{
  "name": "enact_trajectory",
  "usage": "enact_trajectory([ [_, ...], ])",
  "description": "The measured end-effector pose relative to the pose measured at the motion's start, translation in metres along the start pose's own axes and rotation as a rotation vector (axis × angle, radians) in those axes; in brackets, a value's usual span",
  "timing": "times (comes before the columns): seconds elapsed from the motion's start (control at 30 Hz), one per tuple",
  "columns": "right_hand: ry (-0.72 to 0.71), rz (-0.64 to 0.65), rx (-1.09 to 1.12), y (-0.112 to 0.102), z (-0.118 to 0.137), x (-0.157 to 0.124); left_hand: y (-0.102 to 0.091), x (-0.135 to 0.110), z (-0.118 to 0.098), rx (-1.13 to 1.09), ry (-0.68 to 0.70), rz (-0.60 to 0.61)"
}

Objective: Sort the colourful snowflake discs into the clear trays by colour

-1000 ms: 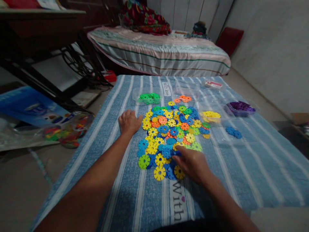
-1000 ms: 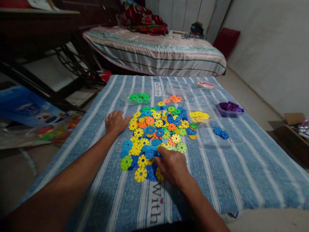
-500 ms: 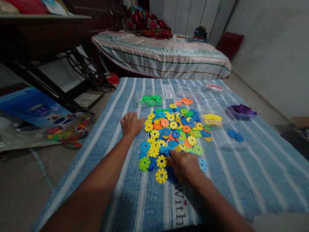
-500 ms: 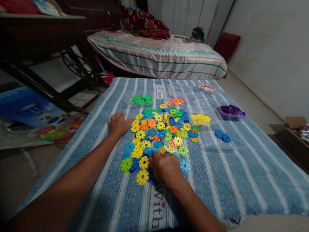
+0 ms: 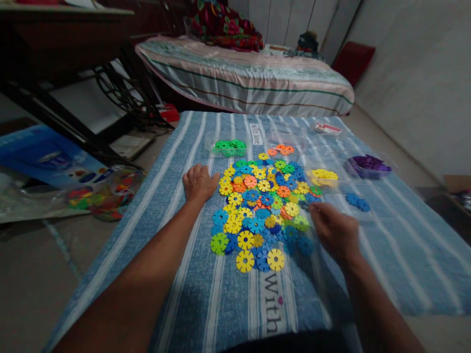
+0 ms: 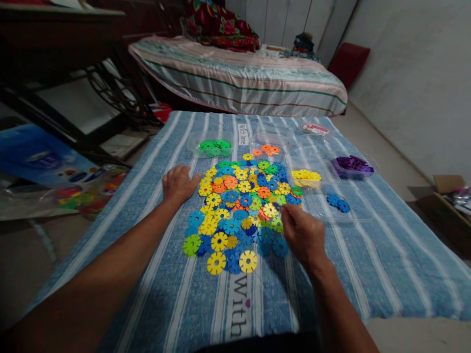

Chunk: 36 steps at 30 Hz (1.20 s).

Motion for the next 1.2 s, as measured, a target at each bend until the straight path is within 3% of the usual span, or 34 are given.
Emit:
enact_trajectory([
  [0.13,0.239,-0.287,-0.26,-0.033,-0.043,0.013,-0.001,0.0,-0.001,-0.002,0.0,-0.007],
  [0.23,0.245,-0.273,-0.266,-0.034,-0.045,0.01,0.0,0.0,-0.001,-0.007,0.004,-0.009],
  [0.33,0.082,-0.022,-0.121,-0.014,-0.017,-0.006,0.001,0.001,-0.001,-0.011,0.005,-0.011],
  [0.4,-0.062,0.24,-0.029,0.004,0.01,-0.02,0.001,0.001,-0.001,-0.009,0.0,-0.006],
  [0.53,-0.242,0.731,-0.059,0.026,0.056,-0.041,0.001,0.001,-0.002,0.004,-0.005,0.003],
  [0.67,-0.229,0.955,-0.12,0.031,0.073,-0.043,0.0,0.0,-0.003,-0.007,-0.005,0.009],
  [0.97,-0.192,0.927,-0.043,0.035,0.078,-0.044,0.0,0.0,-0.003,-0.03,0.005,0.011],
  [1.2,-0.136,0.757,0.395,0.036,0.069,-0.041,0.001,0.001,-0.002,-0.028,0.005,0.006],
])
Point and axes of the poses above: each hand's wrist, its own x-axis towards the middle knuckle, its own y-axis out of the palm, z = x × y, the point moved 2 cm from there along x, towards the middle knuckle, and after that the axes turned 15 degrees about z, right-handed, at the moved point
